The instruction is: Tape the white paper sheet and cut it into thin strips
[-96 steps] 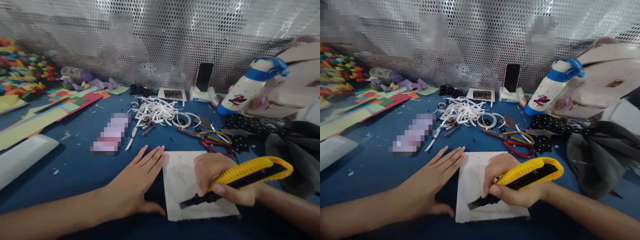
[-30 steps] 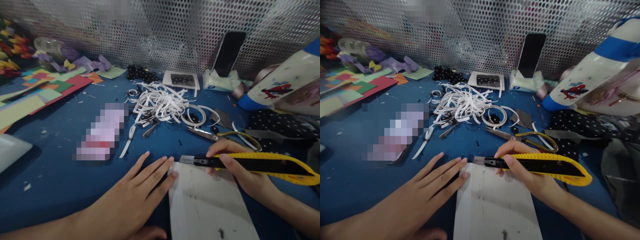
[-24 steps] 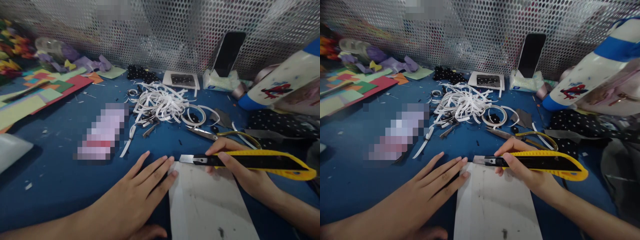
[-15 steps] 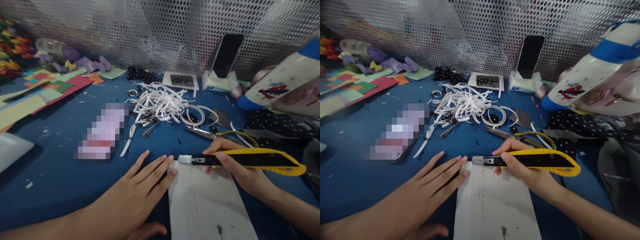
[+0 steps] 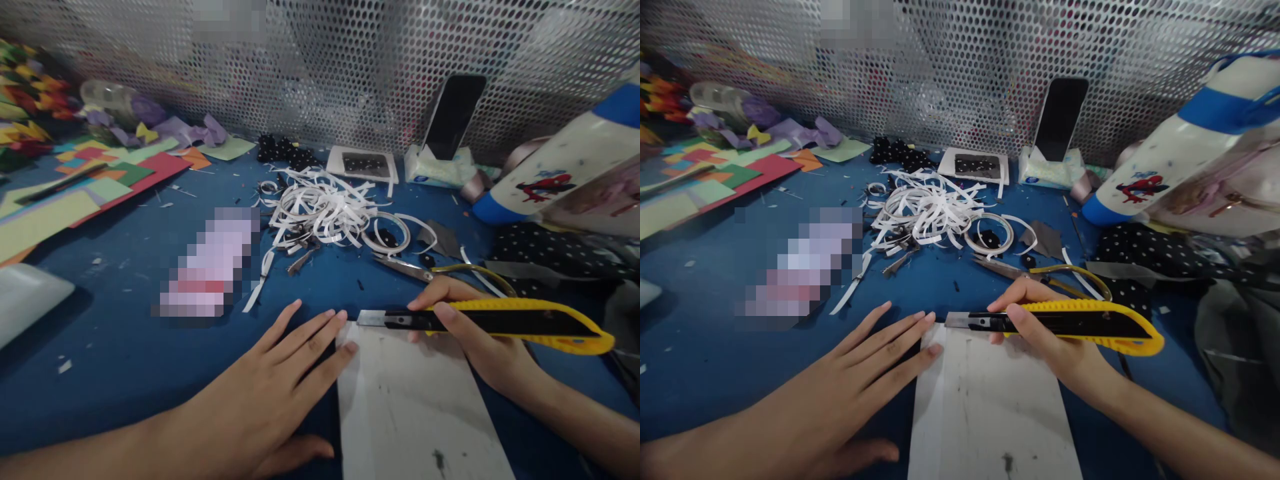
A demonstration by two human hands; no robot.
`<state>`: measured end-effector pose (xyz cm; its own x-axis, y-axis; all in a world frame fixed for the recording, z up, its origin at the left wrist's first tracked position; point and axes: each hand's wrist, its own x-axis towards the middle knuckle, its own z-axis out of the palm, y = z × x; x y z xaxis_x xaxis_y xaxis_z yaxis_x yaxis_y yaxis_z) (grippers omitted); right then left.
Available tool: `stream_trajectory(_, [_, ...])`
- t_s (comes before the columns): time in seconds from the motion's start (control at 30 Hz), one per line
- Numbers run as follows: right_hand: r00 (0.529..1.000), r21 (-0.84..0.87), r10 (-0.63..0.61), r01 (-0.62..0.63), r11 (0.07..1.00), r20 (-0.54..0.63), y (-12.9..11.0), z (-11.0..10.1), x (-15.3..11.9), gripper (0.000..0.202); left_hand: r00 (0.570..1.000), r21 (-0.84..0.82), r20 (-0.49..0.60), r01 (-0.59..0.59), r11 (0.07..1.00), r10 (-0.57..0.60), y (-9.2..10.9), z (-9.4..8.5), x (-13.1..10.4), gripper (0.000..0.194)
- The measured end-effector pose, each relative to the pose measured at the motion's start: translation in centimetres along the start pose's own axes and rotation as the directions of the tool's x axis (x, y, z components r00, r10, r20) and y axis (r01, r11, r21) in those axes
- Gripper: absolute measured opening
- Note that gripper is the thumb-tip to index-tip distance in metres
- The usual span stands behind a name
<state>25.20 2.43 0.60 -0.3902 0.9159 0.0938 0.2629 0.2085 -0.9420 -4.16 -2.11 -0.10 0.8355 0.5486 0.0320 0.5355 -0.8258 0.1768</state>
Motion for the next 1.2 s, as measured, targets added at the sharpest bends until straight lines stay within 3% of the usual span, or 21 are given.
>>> stream_trajectory(0.2, [0.999, -0.009, 0.042, -0.042, 0.999, -0.032, -0.20, 0.04, -0.10, 0.018, 0.999, -0.030, 0.033, 0.003, 1.000, -0.002, -0.13, -0.19, 0.16, 0.098])
stream_trajectory(0.57, [0.996, -0.065, -0.051, 0.056, 0.996, 0.073, -0.42, -0.32, 0.17, 0.020, 0.999, -0.049, 0.048, 0.003, 0.999, -0.001, -0.11, -0.11, -0.09, 0.097])
stream_trajectory(0.9, [0.996, -0.074, -0.016, 0.022, 0.997, 0.083, -0.64, -0.34, 0.14, 0.021, 1.000, -0.064, 0.027, 0.000, 0.998, 0.001, -0.18, -0.21, -0.02, 0.098])
stream_trajectory(1.2, [0.998, -0.066, -0.010, 0.014, 0.998, 0.065, -0.74, -0.04, 0.00, 0.023, 1.000, -0.054, -0.015, -0.020, 0.998, 0.019, 0.01, -0.40, -0.01, 0.085])
